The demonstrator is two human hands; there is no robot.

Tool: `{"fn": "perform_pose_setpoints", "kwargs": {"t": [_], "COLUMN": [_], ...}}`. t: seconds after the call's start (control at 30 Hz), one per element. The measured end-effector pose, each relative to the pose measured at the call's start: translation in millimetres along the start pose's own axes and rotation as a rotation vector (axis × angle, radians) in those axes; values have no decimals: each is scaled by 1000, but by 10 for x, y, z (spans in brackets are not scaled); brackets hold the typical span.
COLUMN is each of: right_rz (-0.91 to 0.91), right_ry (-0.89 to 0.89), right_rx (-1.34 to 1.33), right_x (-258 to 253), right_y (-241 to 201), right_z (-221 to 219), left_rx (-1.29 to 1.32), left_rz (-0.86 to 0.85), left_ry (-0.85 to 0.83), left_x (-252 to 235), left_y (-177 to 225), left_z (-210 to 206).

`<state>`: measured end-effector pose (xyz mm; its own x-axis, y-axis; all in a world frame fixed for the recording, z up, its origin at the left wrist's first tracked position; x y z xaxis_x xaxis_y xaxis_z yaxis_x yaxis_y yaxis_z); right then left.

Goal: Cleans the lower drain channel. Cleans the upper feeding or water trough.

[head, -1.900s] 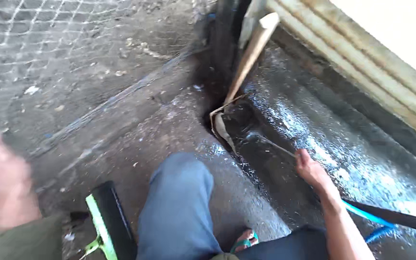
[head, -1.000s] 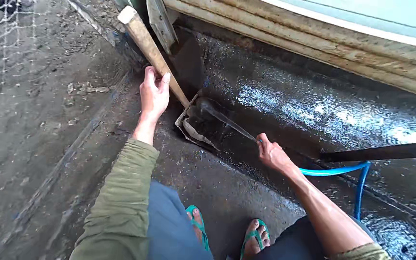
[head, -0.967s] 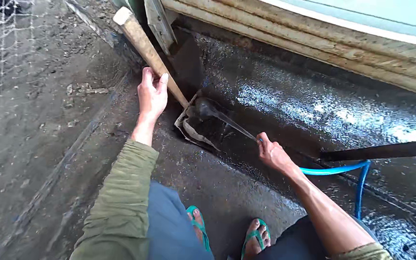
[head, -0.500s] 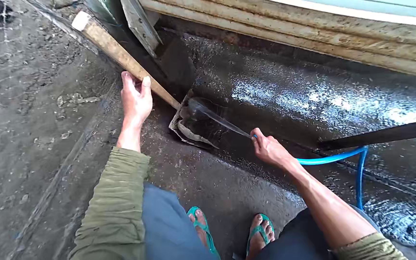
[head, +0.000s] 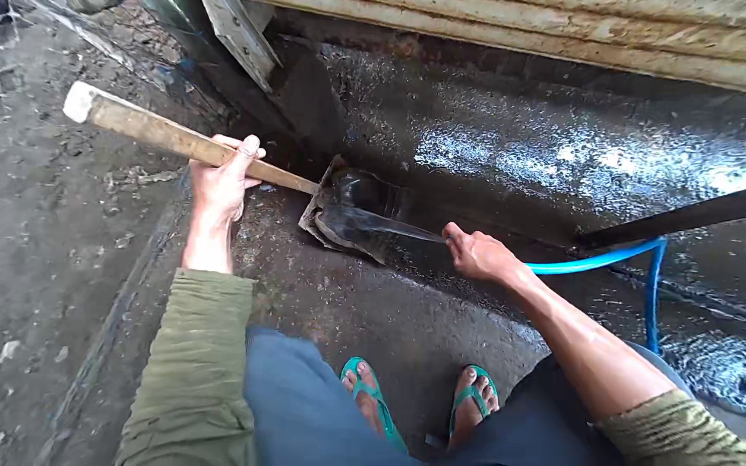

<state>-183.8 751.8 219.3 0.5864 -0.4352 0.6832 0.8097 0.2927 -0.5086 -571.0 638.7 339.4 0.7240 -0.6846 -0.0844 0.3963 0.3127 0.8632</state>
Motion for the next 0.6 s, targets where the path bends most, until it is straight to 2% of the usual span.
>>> {"fn": "perform_pose_setpoints", "kwargs": {"t": [0.1,0.4,0.6], "right_rz": [-5,-39,-26], "right_ry": [-13,101,-30], "right_rx": [16,19,47], "right_x": [-6,45,61], "right_y": [3,-5,14], "right_z": [-32,27,-86], "left_rx": [22,-4,23], "left_rz": [-33,-178,-353], "left_ry": [-23,-53,-150], "left_x": [69,164,179], "left_y": [-9,103,226], "left_z": [31,-45,-239]}}
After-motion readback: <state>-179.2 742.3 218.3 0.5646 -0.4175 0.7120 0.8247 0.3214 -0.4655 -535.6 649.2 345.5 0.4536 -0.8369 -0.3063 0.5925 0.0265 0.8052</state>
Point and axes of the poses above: each hand's wrist, its own x-axis away from the middle knuckle, its own z-axis out of the back of the hand, y = z × x, the point moved 6 cm from there along -x, towards the middle knuckle, and after that the axes turned 12 degrees about -x, right-handed, at the moved point
